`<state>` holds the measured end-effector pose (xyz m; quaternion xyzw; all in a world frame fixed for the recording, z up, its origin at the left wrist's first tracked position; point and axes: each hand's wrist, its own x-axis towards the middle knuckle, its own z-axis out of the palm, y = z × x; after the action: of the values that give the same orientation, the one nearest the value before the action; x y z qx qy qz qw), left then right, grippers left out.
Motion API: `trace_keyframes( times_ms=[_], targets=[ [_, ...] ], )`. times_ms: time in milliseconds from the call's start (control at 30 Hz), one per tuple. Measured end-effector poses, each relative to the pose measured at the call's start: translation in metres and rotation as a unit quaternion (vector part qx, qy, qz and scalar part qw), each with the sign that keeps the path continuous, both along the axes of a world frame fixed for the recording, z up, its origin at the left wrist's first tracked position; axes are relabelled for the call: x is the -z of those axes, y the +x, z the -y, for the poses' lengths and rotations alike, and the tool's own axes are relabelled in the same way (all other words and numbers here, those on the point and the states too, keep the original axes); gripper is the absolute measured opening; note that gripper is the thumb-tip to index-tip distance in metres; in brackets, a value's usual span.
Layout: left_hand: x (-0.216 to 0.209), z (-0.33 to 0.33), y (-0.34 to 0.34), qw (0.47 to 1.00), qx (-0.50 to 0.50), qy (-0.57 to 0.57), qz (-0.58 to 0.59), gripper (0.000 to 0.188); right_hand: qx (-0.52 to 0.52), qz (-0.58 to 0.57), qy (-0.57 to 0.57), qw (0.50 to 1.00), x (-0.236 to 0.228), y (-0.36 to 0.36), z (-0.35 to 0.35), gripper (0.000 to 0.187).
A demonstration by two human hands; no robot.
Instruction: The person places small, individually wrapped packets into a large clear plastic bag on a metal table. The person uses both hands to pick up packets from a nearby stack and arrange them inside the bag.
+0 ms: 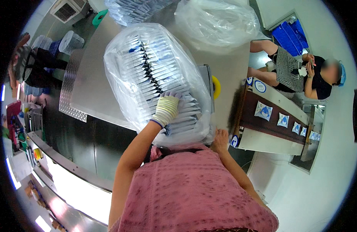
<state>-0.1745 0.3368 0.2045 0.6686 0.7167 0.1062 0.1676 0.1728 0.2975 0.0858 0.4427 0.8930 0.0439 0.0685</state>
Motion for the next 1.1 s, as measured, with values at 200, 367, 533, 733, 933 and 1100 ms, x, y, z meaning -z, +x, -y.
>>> trace_keyframes(
  times_ms=[200,367,533,733,933,1100],
  targets=[
    [0.025,0.009,-0.023,0.918,-0.157,0.016,0.364,0.020,0.189,-0.195,-0.353,0.895,-0.076,-0.010,-0.029,0.069],
    [0.031,0.022,-0.027,0.855,-0.241,0.003,0.459,0.022,0.298,-0.628,-0.494,0.522,-0.142,0.014,-0.092,0.067],
    [0.039,0.016,-0.019,0.872,-0.217,0.064,0.434,0.023,0.016,-0.444,-0.283,0.850,-0.193,-0.114,-0.182,0.089],
    [0.050,0.037,-0.015,0.853,-0.396,0.150,0.306,0.021,-0.282,-0.263,-0.149,0.911,-0.169,-0.287,-0.189,0.080],
    [0.011,-0.009,-0.073,0.885,-0.299,0.305,0.187,0.031,-0.376,-0.137,-0.273,0.875,-0.146,-0.290,-0.196,0.089],
    [0.001,-0.047,-0.064,0.963,-0.192,0.107,0.157,0.030,0.032,-0.218,-0.125,0.967,-0.132,-0.253,-0.235,0.079]
  ],
)
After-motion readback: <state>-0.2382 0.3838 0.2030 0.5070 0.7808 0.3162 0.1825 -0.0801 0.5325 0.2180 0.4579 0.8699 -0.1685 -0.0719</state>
